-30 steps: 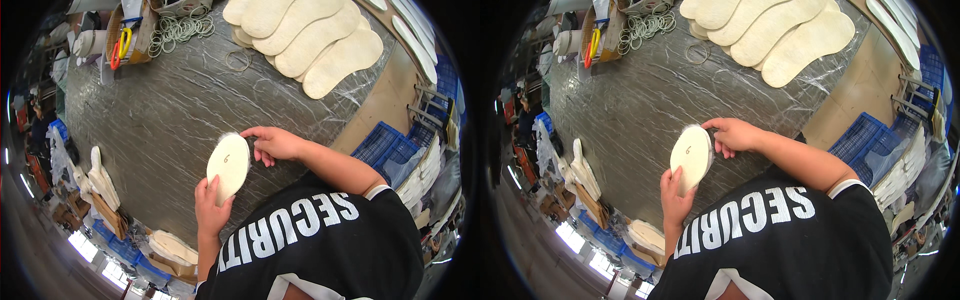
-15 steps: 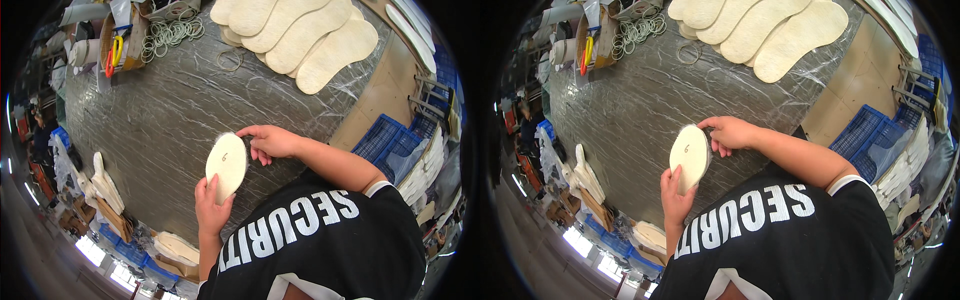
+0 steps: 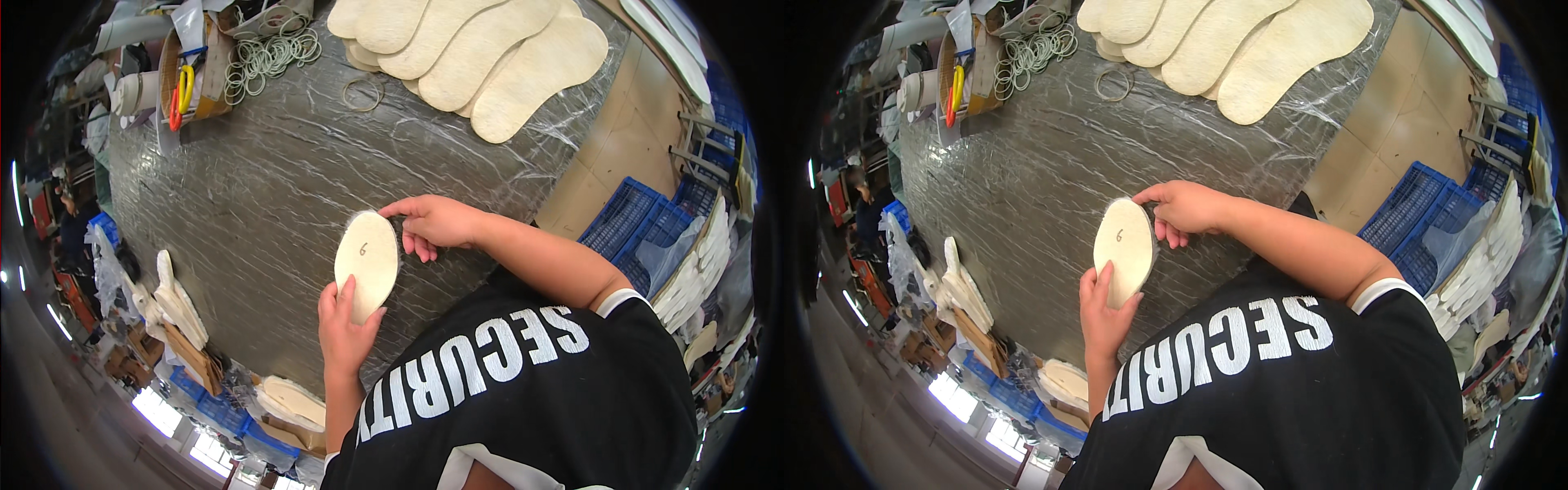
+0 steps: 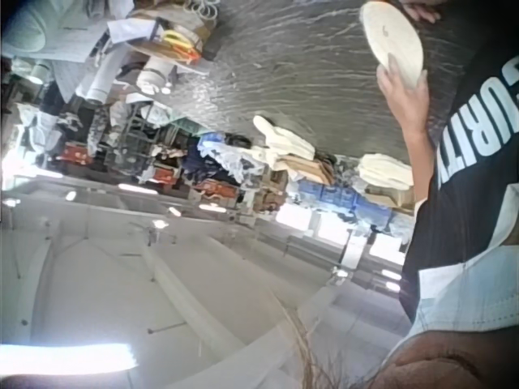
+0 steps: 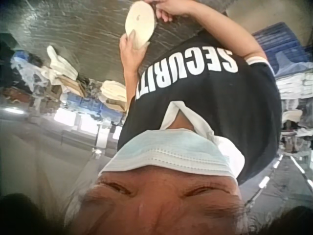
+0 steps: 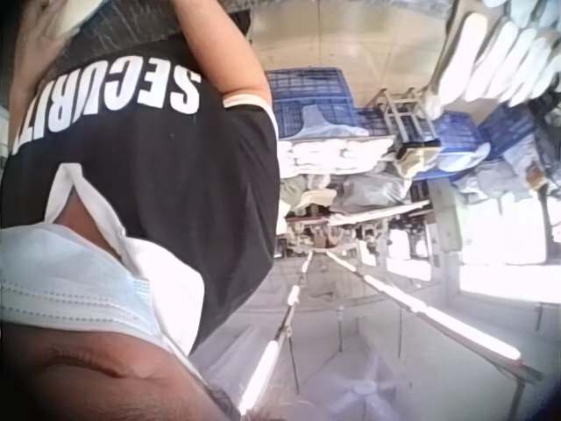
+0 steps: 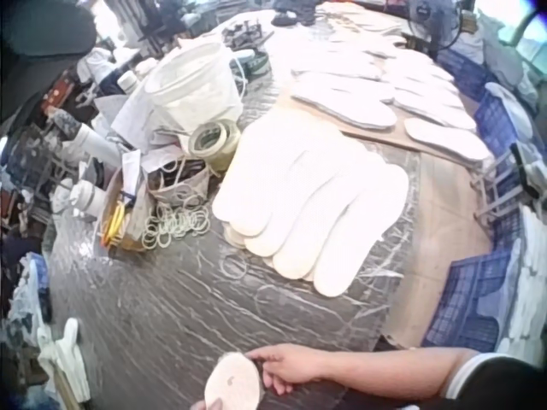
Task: The recorder is hand-assembling shoe insoles by fitting a foam or padded layer into the fabric cover.
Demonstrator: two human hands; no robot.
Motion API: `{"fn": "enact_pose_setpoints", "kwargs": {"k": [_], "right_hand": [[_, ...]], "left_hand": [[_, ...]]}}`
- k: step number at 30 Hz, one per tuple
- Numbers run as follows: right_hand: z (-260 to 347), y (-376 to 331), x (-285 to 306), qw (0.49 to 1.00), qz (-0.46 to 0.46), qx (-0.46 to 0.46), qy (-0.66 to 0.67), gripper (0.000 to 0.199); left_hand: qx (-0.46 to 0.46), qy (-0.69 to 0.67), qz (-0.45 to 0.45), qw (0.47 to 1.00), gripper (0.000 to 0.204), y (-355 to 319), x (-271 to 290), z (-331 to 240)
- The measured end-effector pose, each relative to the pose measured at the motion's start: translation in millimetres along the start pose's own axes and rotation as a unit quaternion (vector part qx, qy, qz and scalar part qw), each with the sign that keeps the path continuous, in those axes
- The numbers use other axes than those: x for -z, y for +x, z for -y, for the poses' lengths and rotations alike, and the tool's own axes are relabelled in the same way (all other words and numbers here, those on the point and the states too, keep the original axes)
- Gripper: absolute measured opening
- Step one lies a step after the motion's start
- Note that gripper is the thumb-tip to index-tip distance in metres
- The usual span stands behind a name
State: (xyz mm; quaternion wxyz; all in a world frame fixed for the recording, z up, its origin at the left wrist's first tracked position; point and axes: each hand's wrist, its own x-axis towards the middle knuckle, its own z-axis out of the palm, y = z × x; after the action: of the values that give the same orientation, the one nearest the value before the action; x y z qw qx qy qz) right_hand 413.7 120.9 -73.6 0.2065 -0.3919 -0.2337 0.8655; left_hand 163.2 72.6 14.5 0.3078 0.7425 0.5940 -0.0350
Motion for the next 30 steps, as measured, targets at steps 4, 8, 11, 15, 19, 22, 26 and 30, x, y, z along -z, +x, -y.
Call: {"fn": "enact_pose_setpoints", "kwargs": {"k": [4,8,11,15,19,22,26,30], "right_hand": [[-2.9,0.1,0.9,1.0,-0.005,0.013,0.007,0.051],[-6.8,0.6,0.7,0.998,-0.011,0.028,0.046,0.047],[-7.4,-3.2,-1.4,0.995,-0.062,0.012,0.079,0.047],[-8.0,-9.2,-4.6,0.992,-0.094,-0.023,0.077,0.041],[-8.8,-8.4,-5.8,0.992,-0.092,-0.019,0.083,0.039],[-8.2,-8.3,-6.0,0.991,-0.102,-0.009,0.087,0.036],[-6.1,-8.3,-8.2,0.99,-0.106,-0.018,0.095,0.025],[-6.2,-7.0,-8.9,0.989,-0.122,-0.018,0.083,0.022]], "left_hand": [[-0.012,-0.001,-0.001,1.0,0.07,2.5,-0.4,-2.4],[-0.011,-0.018,0.003,1.0,0.07,4.6,-0.7,-4.8],[-0.014,-0.019,-0.001,1.0,0.07,6.1,-2.4,-5.1],[-0.007,-0.028,-0.002,1.0,0.071,6.1,-3.4,-6.4],[0.0,-0.028,0.0,1.0,0.071,5.9,-3.2,-5.2],[-0.006,-0.029,-0.003,1.0,0.071,8.3,-3.3,-6.1],[-0.013,-0.021,-0.004,1.0,0.071,9.6,-3.5,-5.8],[-0.019,-0.023,-0.003,1.0,0.068,12.5,-2.6,-7.3]]}}
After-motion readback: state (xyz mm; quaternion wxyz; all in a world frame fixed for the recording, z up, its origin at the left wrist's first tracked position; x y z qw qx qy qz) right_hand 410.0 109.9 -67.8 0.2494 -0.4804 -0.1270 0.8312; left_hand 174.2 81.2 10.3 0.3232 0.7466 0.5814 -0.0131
